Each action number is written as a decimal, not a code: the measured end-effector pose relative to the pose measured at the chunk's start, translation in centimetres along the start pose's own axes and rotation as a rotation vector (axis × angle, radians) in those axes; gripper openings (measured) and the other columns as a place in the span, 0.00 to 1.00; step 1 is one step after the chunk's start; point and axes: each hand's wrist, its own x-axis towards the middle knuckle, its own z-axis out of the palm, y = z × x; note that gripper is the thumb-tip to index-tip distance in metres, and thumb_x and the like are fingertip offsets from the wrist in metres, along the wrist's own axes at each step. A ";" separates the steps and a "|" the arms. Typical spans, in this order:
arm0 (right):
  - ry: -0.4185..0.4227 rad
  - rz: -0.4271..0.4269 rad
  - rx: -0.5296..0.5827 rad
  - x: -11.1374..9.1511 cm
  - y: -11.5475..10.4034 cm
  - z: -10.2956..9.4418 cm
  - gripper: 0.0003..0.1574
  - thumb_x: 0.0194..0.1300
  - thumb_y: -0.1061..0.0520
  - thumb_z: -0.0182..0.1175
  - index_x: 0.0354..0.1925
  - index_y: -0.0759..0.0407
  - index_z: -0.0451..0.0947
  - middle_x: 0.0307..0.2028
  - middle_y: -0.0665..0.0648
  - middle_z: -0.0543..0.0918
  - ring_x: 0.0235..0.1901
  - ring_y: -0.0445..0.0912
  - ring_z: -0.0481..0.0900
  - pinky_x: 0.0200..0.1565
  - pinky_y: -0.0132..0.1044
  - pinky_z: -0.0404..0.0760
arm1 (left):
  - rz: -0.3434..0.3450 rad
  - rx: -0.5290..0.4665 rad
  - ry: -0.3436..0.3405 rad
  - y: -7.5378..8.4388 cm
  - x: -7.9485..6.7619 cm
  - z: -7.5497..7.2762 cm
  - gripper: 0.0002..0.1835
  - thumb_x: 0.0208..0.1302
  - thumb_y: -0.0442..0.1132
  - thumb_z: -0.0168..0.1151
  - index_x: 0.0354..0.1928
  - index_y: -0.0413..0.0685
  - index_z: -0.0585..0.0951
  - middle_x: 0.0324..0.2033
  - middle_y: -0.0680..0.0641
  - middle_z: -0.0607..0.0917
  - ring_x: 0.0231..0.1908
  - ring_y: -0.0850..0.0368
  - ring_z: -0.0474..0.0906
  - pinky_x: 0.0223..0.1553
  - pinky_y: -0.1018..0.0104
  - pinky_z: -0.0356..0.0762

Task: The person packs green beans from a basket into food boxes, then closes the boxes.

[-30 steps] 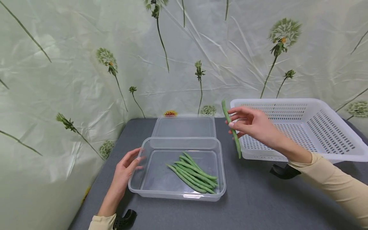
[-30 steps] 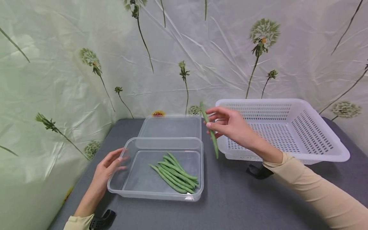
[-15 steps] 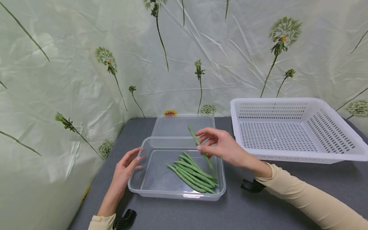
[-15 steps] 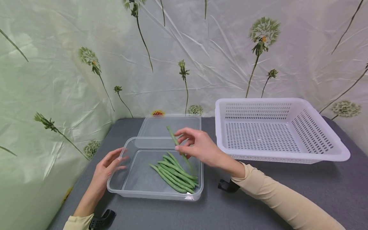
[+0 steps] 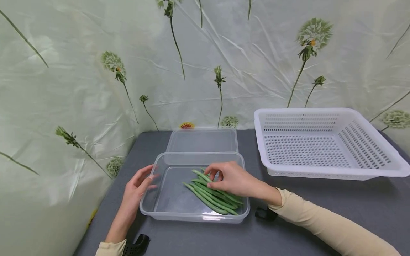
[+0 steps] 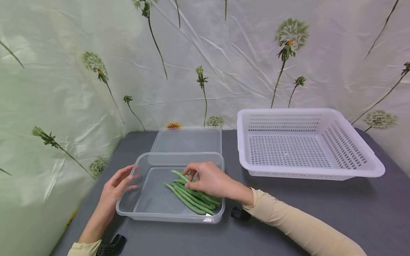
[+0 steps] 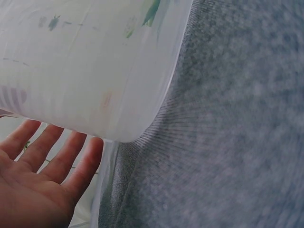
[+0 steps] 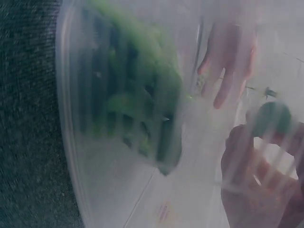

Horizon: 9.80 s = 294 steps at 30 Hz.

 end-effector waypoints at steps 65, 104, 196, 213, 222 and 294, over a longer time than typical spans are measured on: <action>0.553 0.489 0.880 1.4 7.7 -2.1 0.33 0.74 0.68 0.43 0.72 0.79 0.47 0.71 0.76 0.54 0.72 0.61 0.51 0.70 0.48 0.55 | -0.297 -0.179 -0.394 -2.3 13.3 -1.9 0.29 0.76 0.30 0.48 0.72 0.27 0.53 0.52 0.47 0.77 0.45 0.64 0.77 0.45 0.68 0.76; 0.621 0.003 0.601 0.4 5.8 -1.1 0.38 0.75 0.71 0.37 0.77 0.60 0.40 0.77 0.54 0.43 0.74 0.44 0.44 0.71 0.40 0.48 | -0.100 -0.428 -0.283 -0.1 13.8 -1.9 0.23 0.69 0.21 0.53 0.65 0.35 0.70 0.45 0.51 0.86 0.45 0.58 0.84 0.45 0.63 0.82; 0.346 0.237 -0.051 -7.4 0.1 -2.6 0.38 0.60 0.56 0.68 0.66 0.63 0.70 0.61 0.55 0.74 0.48 0.45 0.79 0.37 0.37 0.79 | -0.105 0.123 -0.467 3.7 5.5 -5.5 0.32 0.68 0.40 0.64 0.72 0.47 0.66 0.67 0.38 0.67 0.49 0.51 0.81 0.38 0.45 0.82; 0.291 -0.030 -0.493 -2.9 -0.7 -1.6 0.32 0.72 0.49 0.58 0.68 0.59 0.68 0.73 0.59 0.60 0.73 0.54 0.53 0.68 0.53 0.59 | 0.285 0.846 -0.490 5.5 6.2 1.0 0.37 0.75 0.58 0.47 0.77 0.47 0.54 0.76 0.39 0.46 0.75 0.38 0.36 0.67 0.33 0.42; 0.083 0.121 -0.580 -0.5 0.4 -1.2 0.42 0.74 0.33 0.46 0.76 0.53 0.56 0.75 0.59 0.54 0.75 0.58 0.45 0.71 0.58 0.44 | 0.344 0.992 -0.467 5.0 6.1 1.8 0.39 0.74 0.64 0.42 0.77 0.50 0.53 0.77 0.44 0.48 0.75 0.44 0.38 0.70 0.38 0.43; 0.100 0.006 -0.593 -2.3 -1.0 1.2 0.43 0.72 0.27 0.41 0.75 0.45 0.58 0.76 0.53 0.52 0.75 0.55 0.39 0.70 0.61 0.42 | 0.428 0.995 -0.368 4.1 5.1 2.6 0.38 0.73 0.63 0.47 0.77 0.53 0.56 0.77 0.45 0.48 0.75 0.47 0.35 0.71 0.40 0.41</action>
